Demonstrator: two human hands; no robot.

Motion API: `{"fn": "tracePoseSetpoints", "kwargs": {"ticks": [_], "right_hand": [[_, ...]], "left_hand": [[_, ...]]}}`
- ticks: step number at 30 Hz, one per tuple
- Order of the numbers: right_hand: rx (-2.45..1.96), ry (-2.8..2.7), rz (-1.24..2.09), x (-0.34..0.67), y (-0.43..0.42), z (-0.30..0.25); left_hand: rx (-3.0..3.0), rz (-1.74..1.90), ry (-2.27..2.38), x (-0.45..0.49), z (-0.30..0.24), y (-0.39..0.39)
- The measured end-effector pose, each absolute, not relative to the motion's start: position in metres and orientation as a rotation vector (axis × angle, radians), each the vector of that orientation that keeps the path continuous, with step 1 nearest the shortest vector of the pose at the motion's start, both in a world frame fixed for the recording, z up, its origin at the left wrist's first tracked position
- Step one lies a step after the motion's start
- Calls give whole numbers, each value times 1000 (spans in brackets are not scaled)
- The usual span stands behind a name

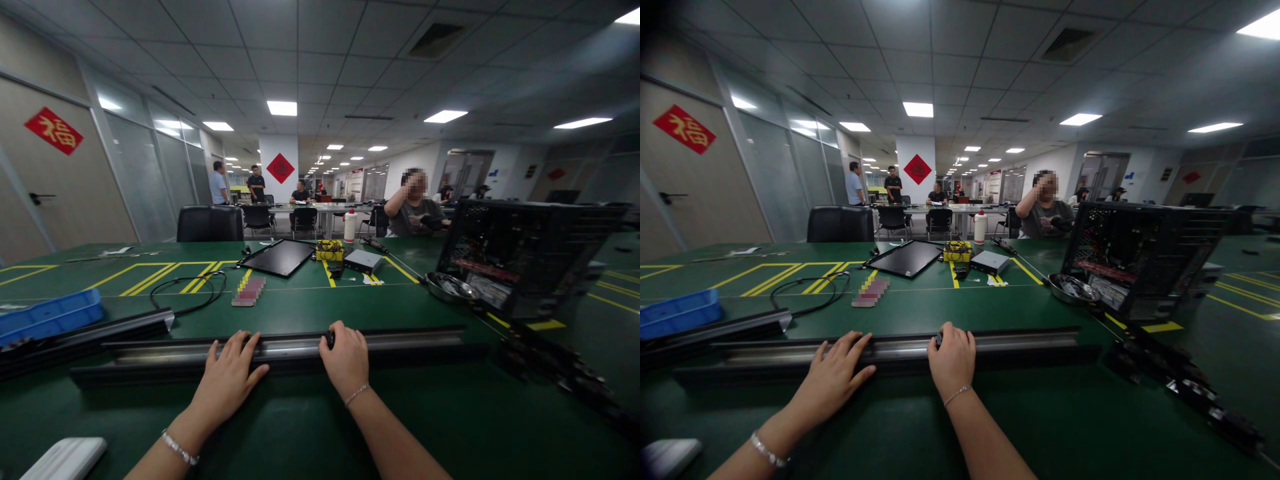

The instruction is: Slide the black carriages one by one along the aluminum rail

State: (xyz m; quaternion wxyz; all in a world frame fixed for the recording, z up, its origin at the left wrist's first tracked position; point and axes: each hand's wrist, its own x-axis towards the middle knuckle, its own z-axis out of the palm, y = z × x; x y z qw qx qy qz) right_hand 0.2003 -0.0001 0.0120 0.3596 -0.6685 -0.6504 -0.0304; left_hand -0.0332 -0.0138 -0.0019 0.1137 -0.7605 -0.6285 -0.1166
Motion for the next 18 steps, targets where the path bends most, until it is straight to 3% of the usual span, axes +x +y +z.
{"fn": "tracePoseSetpoints", "kwargs": {"ticks": [18], "right_hand": [[-1742, -1655, -123, 202, 4, 8]], "left_hand": [[-2250, -342, -1860, -34, -1, -14]]}}
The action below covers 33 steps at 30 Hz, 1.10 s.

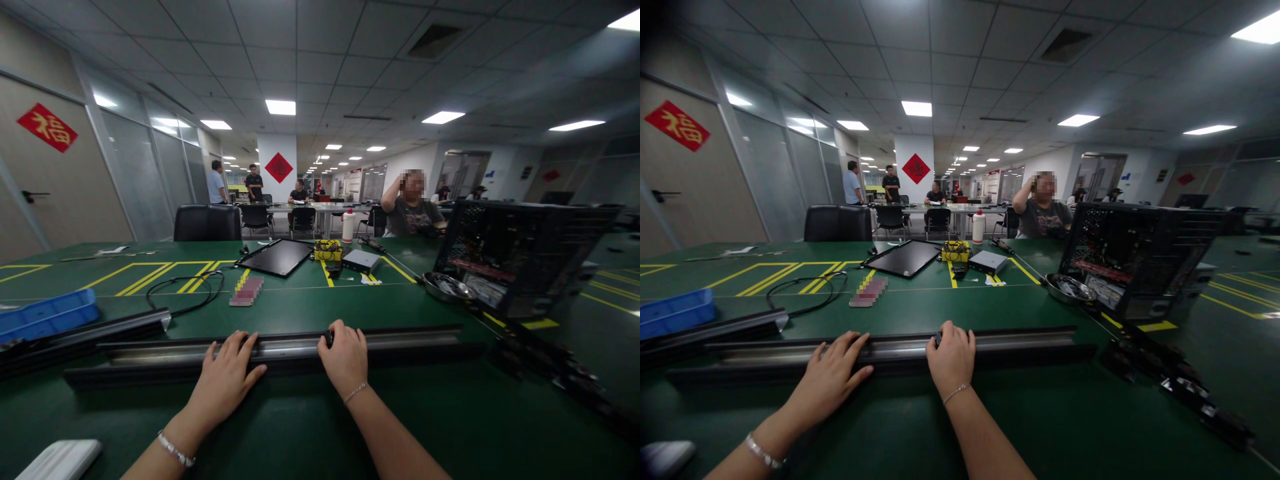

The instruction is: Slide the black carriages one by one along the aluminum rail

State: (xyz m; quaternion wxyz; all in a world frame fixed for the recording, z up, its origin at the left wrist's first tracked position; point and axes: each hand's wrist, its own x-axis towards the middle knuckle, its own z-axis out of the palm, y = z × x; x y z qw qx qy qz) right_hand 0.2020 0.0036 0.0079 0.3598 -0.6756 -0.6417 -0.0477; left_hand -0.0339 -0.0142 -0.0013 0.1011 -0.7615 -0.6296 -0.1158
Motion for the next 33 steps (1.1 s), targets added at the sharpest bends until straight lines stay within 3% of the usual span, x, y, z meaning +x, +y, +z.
{"fn": "tracePoseSetpoints", "kwargs": {"ticks": [33], "right_hand": [[-1826, -1642, -65, 205, 2, 13]], "left_hand": [[-2230, -359, -1823, -33, 0, -15]]}}
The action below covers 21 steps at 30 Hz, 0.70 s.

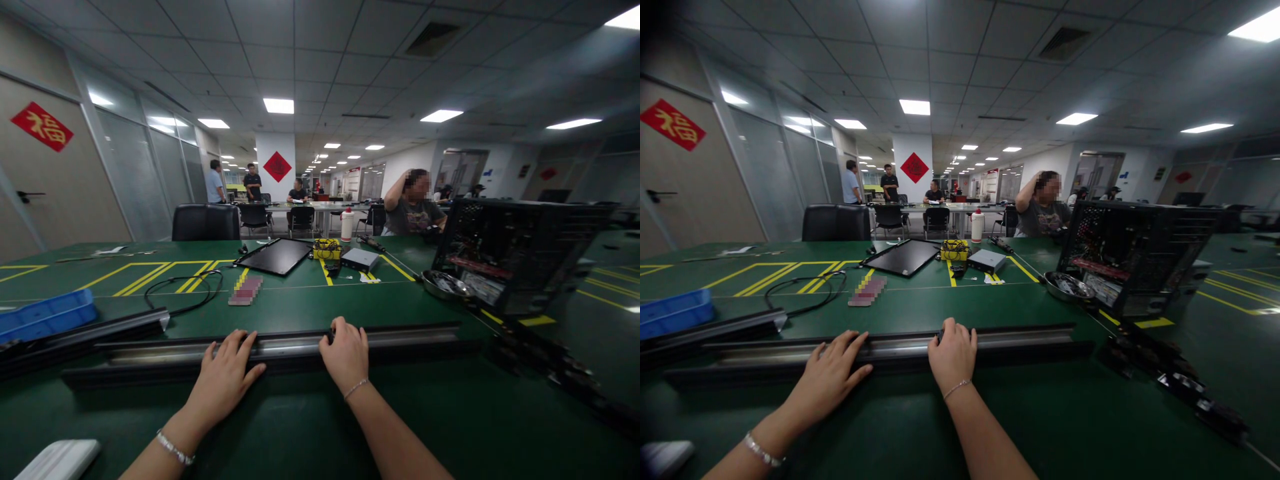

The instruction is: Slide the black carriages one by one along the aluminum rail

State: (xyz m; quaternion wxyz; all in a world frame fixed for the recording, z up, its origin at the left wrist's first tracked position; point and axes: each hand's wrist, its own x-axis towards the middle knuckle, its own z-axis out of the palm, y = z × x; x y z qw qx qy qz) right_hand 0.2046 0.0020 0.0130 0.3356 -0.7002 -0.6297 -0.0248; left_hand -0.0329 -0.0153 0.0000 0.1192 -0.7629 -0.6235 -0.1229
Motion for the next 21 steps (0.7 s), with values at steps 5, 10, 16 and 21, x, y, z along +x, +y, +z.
{"fn": "tracePoseSetpoints", "kwargs": {"ticks": [5, 10, 16, 21], "right_hand": [[-1823, -1647, -38, 206, 4, 12], [-1817, -1664, 1, 207, 3, 12], [-1891, -1632, -68, 208, 4, 11], [-1915, -1617, -101, 211, 4, 11]], "left_hand": [[-2237, -372, -1820, -34, -2, -15], [-2247, -371, -1814, -35, -3, -14], [-2249, -332, -1844, -33, -1, -15], [-2251, -348, -1835, -33, -2, -15]]}}
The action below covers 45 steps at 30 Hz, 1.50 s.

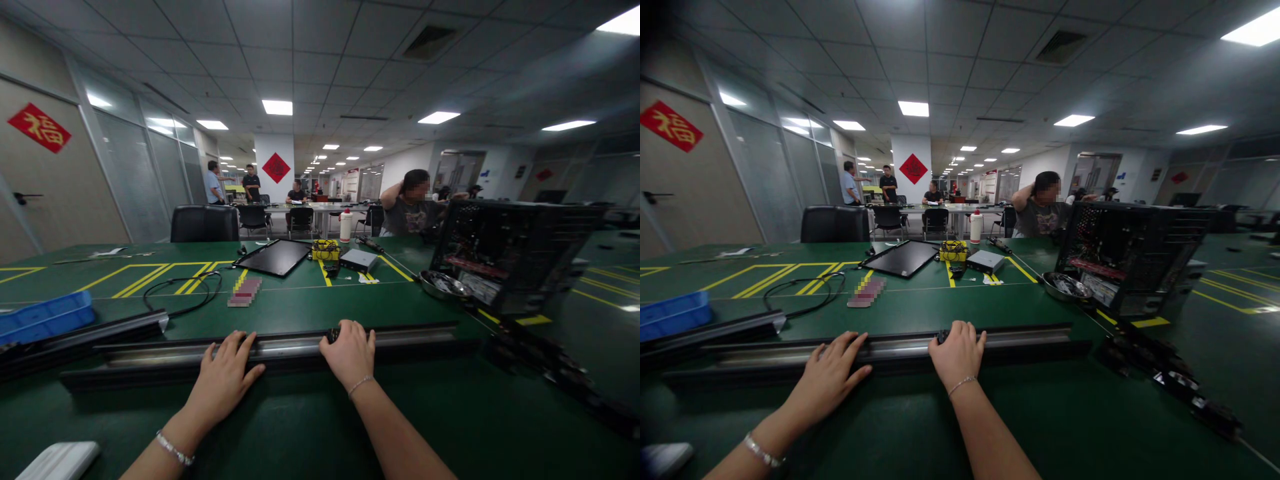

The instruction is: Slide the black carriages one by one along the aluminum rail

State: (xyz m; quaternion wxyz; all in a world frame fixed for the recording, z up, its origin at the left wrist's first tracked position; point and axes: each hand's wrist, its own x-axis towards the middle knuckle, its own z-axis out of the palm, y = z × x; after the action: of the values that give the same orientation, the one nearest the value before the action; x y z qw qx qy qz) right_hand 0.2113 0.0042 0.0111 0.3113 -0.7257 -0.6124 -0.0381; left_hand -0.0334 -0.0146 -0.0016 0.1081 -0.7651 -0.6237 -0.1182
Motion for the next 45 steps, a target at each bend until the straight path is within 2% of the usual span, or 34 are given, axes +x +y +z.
{"fn": "tracePoseSetpoints", "kwargs": {"ticks": [45], "right_hand": [[-1932, -1590, -63, 218, 2, 15]], "left_hand": [[-2225, -366, -1788, -36, -5, -13]]}}
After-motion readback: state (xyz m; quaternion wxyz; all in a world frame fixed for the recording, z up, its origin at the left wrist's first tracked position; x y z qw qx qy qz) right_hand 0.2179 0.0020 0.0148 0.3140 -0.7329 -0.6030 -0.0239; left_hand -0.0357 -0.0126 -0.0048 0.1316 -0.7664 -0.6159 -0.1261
